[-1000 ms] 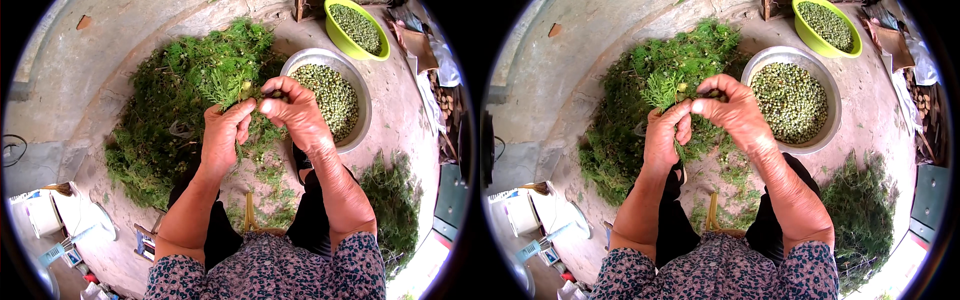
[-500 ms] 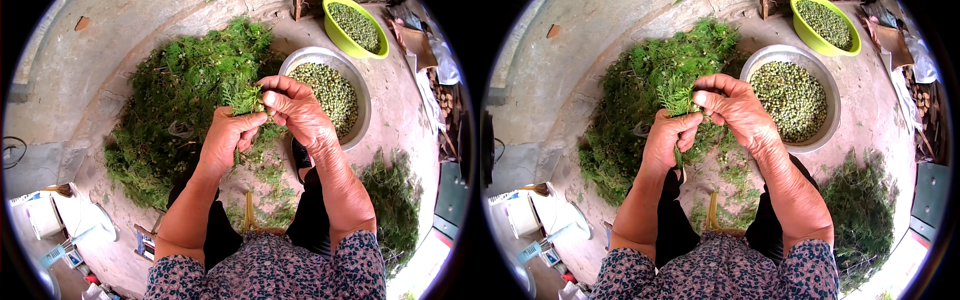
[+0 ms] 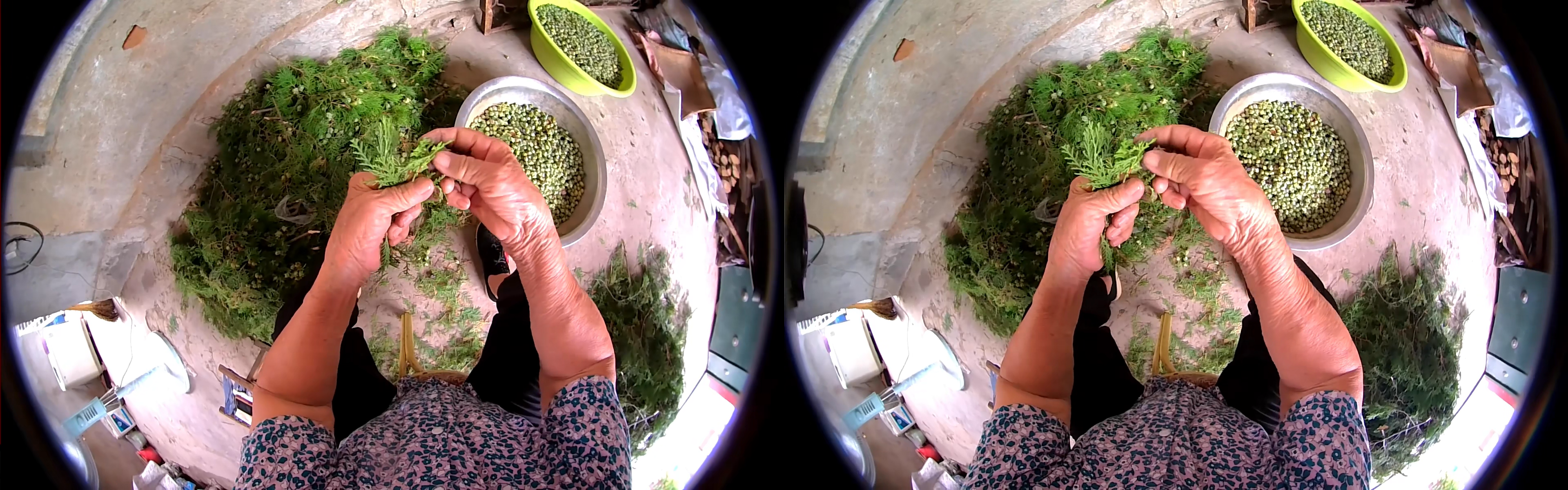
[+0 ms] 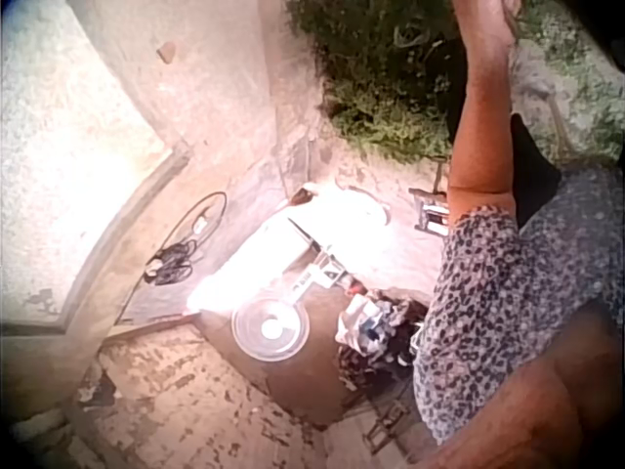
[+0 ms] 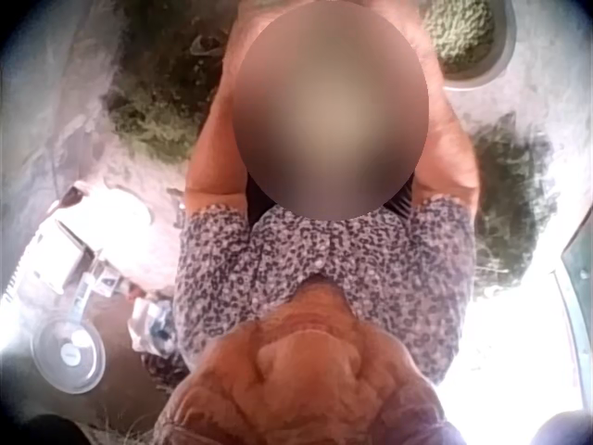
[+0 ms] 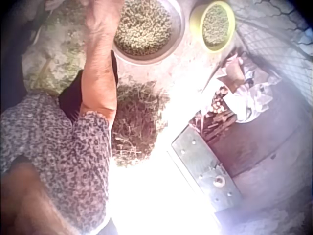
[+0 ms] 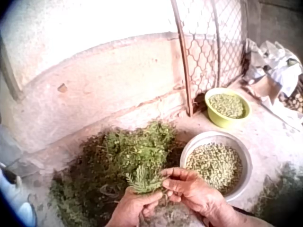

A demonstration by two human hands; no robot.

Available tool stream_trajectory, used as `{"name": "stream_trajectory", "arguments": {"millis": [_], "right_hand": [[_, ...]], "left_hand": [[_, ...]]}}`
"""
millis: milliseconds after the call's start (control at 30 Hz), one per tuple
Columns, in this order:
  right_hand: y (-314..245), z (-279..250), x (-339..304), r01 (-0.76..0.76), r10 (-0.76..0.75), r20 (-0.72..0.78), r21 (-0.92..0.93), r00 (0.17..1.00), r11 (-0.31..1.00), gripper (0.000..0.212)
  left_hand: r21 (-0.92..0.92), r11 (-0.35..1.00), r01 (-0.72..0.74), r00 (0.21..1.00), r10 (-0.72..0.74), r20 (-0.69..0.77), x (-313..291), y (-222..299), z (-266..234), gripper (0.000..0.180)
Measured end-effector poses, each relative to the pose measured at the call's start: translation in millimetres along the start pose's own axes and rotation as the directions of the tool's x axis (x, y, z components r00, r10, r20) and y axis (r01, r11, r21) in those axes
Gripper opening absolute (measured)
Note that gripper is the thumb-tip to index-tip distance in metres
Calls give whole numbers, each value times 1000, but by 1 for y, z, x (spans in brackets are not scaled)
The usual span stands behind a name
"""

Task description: The person picks small green pea pods from a pile of leafy branches and places the pods into a large metal bowl.

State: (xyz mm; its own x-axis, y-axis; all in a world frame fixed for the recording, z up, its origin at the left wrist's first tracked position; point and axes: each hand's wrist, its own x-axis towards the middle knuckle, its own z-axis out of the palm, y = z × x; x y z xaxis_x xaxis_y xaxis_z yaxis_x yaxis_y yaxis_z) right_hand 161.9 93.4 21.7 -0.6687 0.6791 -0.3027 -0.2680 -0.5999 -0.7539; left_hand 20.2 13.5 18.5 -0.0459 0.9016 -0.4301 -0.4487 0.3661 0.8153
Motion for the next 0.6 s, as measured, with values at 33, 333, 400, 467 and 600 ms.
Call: {"name": "stream_trajectory", "arguments": {"millis": [33,333,400,467,600], "right_hand": [[2,-2,1,8,-7,15,-88,1000,996,28],[-1,6,-4,-90,88,-39,-50,995,995,11],[0,3,-4,-60,60,-97,-3,993,998,14],[-2,-14,-1,5,-10,-133,-38,991,999,19],[-22,-42,2,134,-284,-430,-346,857,929,24]], "left_hand": [[11,1000,-6,1000,6,12,0,-1,-1,19],[-71,995,66,994,-59,97,0,0,-2,23],[-100,993,61,991,-49,123,3,-2,-3,24],[-132,990,42,993,-27,114,2,-1,-2,25],[-258,966,-29,998,42,46,3,-1,-7,25]]}}
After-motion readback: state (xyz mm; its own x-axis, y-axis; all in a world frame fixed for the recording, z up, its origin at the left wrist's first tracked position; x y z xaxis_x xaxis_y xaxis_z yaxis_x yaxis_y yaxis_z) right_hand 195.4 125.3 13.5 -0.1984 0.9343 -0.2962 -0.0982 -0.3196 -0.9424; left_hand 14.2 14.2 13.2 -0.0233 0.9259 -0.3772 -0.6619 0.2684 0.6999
